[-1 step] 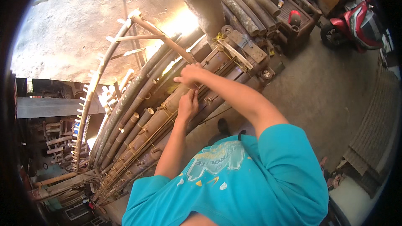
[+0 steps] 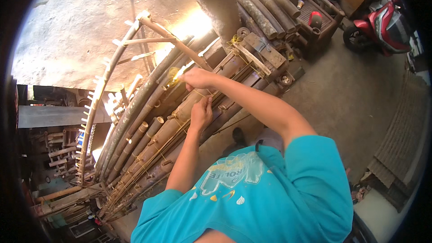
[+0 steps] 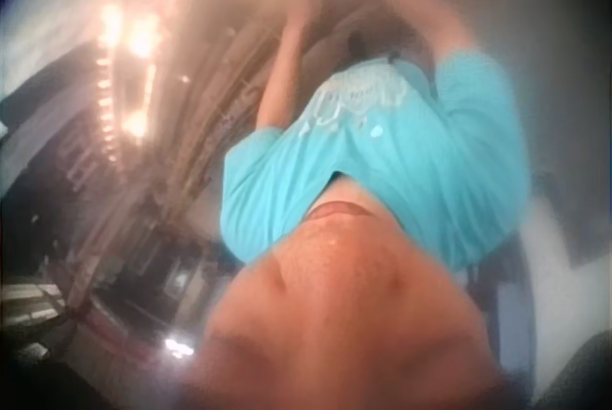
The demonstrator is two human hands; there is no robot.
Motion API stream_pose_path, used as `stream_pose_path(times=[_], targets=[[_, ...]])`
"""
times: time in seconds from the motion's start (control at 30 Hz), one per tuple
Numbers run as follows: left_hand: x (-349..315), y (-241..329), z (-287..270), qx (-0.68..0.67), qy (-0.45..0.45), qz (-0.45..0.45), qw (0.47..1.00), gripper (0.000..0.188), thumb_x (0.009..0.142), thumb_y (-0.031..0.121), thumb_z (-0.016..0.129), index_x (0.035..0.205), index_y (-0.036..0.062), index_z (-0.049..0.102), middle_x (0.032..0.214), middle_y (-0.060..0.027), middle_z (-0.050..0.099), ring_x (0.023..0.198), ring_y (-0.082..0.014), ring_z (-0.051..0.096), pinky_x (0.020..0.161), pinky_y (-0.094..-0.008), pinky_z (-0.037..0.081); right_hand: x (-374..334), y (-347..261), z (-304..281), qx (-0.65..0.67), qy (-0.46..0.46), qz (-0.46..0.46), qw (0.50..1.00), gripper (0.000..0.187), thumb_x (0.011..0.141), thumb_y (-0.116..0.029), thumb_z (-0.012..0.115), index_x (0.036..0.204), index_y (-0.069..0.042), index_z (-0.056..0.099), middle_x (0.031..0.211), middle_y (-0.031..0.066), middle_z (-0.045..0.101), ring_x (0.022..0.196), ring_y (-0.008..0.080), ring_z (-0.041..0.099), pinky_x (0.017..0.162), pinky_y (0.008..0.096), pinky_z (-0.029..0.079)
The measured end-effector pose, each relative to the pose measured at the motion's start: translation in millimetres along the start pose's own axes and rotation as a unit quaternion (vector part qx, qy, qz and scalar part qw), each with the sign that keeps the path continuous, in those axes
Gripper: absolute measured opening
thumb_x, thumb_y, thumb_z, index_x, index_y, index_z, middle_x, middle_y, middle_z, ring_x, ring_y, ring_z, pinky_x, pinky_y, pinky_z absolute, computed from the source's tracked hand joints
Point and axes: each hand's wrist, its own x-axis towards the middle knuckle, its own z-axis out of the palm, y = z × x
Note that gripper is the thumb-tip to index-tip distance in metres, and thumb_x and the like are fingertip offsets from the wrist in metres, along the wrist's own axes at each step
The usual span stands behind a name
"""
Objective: The person repeatedly picks up thin bamboo sticks from the floor and ties them to a horizontal bamboo rack using yellow string. The person wraps the string around the sticks and rack, then ties knots to secure them in place.
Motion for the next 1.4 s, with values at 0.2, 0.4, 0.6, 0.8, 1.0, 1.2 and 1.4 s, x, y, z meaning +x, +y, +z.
stream_pose_path(times=[0.2,0.4,0.6,0.8,1.0,1.2,1.4], targets=[[1.8,4.0,1.4,0.017,0.032,-0.017,0.999,0.021,0.098,0.022,0.052,0.098,0.0066,0.066,0.08,-0.023,0.066,0.077,-0.043,0.064,0.067,-0.0502,0.05,-151.2,89.7,61.8,-0.288,-0.065,-0.151,0.943,0.044,0.096,-0.033,0.052,0.069,-0.002,0.066,0.071,0.0211,0.064,0.074,0.0413,0.06,0.078,0.048,0.047],[100.7,15.4,-41.8,-0.289,0.107,-0.09,0.947,0.029,0.101,0.02,0.05,0.095,0.0005,0.07,0.078,-0.0066,0.068,0.077,-0.0186,0.065,0.074,-0.0354,0.05,-157.3,99.0,70.3,-0.154,0.026,-0.18,0.971,0.044,0.095,-0.03,0.054,0.061,-0.004,0.059,0.062,0.0183,0.058,0.071,0.0385,0.058,0.086,0.0465,0.046],[159.7,-82.6,-2.9,0.225,-0.005,-0.105,0.969,0.029,0.095,0.026,0.049,0.094,0.0046,0.069,0.095,-0.0238,0.069,0.094,-0.0369,0.067,0.083,-0.0471,0.05,-188.9,106.3,33.4,-0.145,0.155,-0.228,0.95,0.028,0.095,-0.022,0.05,0.088,-0.004,0.07,0.092,0.018,0.067,0.089,0.0366,0.062,0.098,0.0453,0.043],[140.3,71.5,35.0,0.112,-0.077,-0.044,0.99,0.024,0.093,0.028,0.056,0.1,0.0078,0.066,0.101,-0.0214,0.07,0.101,-0.0382,0.066,0.086,-0.0517,0.048,-190.2,175.9,-37.4,0.597,0.407,0.096,0.685,0.035,0.094,-0.027,0.055,0.124,-0.008,0.056,0.111,0.0065,0.059,0.104,0.018,0.053,0.094,0.0378,0.043],[106.4,86.4,137.0,0.086,0.088,-0.075,0.99,0.021,0.091,0.028,0.061,0.104,0.0116,0.06,0.081,-0.0111,0.066,0.078,-0.0336,0.061,0.08,-0.0507,0.033,-130.6,62.3,-22.6,0.161,0.475,-0.21,0.839,0.027,0.098,-0.029,0.046,0.095,-0.007,0.06,0.097,0.0118,0.06,0.094,0.0241,0.056,0.086,0.0369,0.044],[111.0,102.5,118.1,0.063,0.056,-0.009,0.996,0.026,0.097,0.025,0.05,0.11,0.0087,0.066,0.085,-0.017,0.07,0.088,-0.0361,0.064,0.086,-0.0471,0.035,-20.2,46.0,-153.4,-0.533,0.224,-0.175,0.797,0.05,0.1,-0.044,0.044,0.078,-0.006,0.067,0.084,0.0148,0.065,0.074,0.0261,0.06,0.069,0.0392,0.048],[99.0,78.0,127.1,0.141,0.109,0.027,0.984,0.019,0.096,0.025,0.054,0.1,0.0133,0.068,0.076,-0.0125,0.068,0.07,-0.0314,0.06,0.078,-0.0405,0.031,-82.0,26.7,-183.4,-0.086,-0.109,-0.083,0.987,0.054,0.101,-0.043,0.044,0.074,-0.001,0.064,0.076,0.0121,0.066,0.065,0.0201,0.058,0.065,0.0381,0.048]])
